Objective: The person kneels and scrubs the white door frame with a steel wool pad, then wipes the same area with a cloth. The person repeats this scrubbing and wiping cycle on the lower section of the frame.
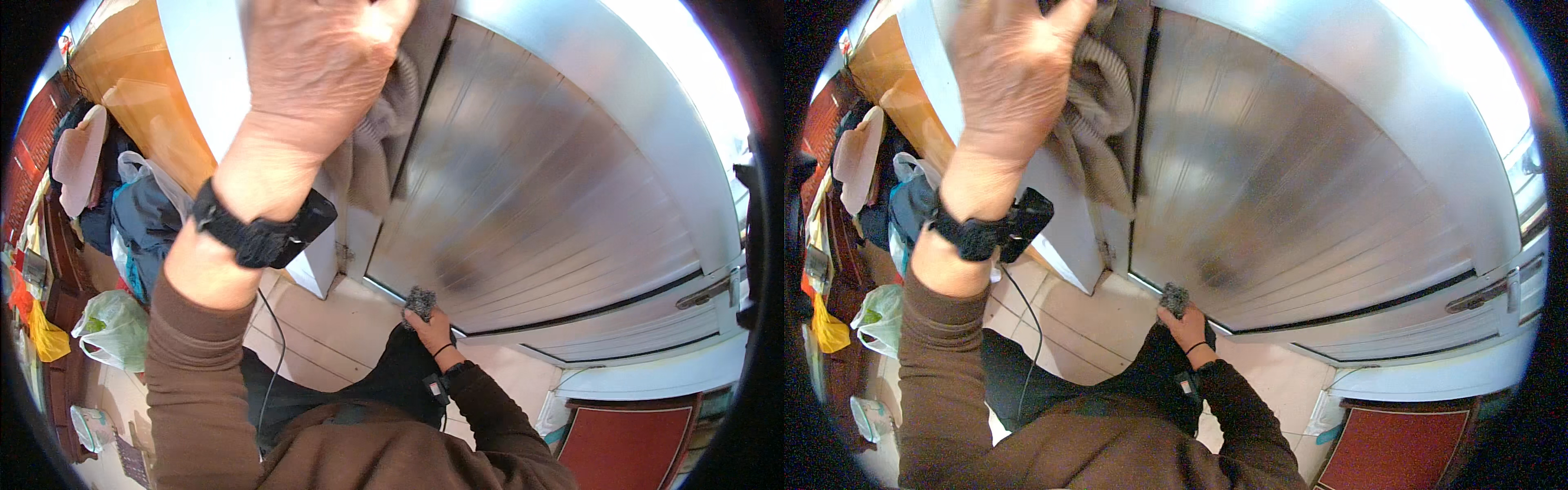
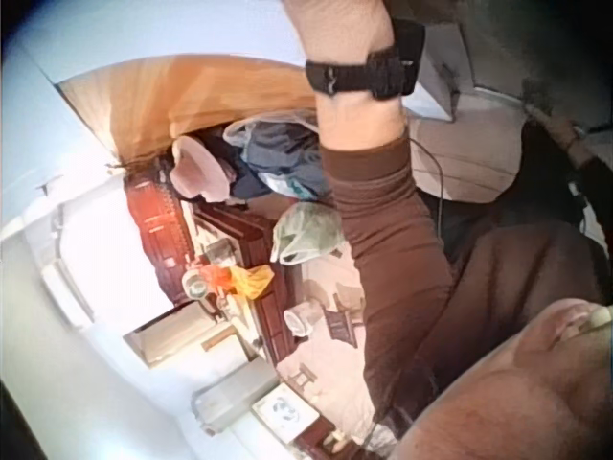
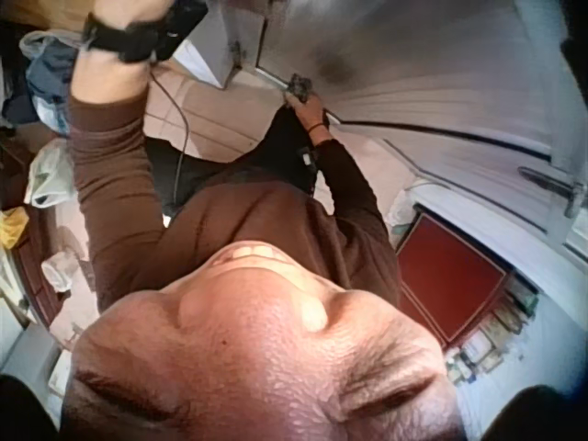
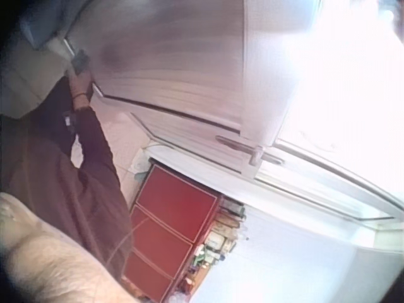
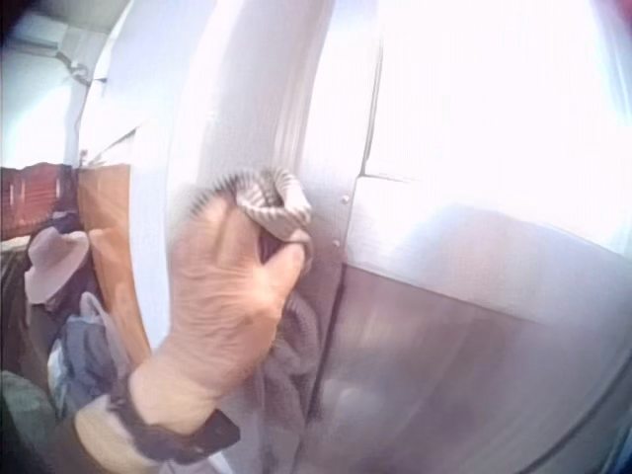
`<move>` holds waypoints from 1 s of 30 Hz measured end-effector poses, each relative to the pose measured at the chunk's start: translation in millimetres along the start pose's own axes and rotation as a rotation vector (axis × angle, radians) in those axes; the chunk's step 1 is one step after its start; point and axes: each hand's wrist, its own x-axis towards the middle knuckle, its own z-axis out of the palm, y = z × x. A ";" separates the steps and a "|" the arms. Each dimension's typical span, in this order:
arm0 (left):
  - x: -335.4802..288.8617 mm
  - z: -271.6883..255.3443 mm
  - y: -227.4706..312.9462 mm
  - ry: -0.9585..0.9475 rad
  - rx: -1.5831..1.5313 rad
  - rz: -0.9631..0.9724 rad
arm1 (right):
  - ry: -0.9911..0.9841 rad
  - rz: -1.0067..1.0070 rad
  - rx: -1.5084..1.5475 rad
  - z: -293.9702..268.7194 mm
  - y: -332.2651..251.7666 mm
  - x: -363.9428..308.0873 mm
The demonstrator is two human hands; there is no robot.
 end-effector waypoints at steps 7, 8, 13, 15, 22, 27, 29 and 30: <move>-61.1 35.4 45.8 -0.128 0.021 -0.206 | -0.046 0.019 -0.002 -7.8 5.1 0.7; -76.5 35.9 50.5 -0.173 0.013 -0.202 | -0.047 0.018 -0.007 -8.2 5.5 1.3; -161.4 28.5 81.3 -0.577 -0.108 -0.251 | 0.014 -0.020 0.000 -14.2 6.0 -4.3; -184.2 27.6 87.4 -0.729 -0.153 -0.260 | -0.003 0.004 -0.015 -18.1 4.1 -6.4; -189.9 18.3 74.7 -0.531 -0.820 -0.610 | -0.152 0.182 0.188 -28.9 -8.7 -17.7; -169.1 -11.9 69.7 -0.362 -1.021 -0.583 | 0.056 0.000 0.073 -70.6 -30.4 -21.6; -161.9 -33.0 61.1 -0.298 -0.892 -0.243 | 0.147 -0.026 -0.012 -102.6 -47.9 -29.4; -158.7 -43.6 53.6 -0.340 -0.883 -0.114 | 0.185 -0.038 -0.061 -118.5 -58.2 -35.7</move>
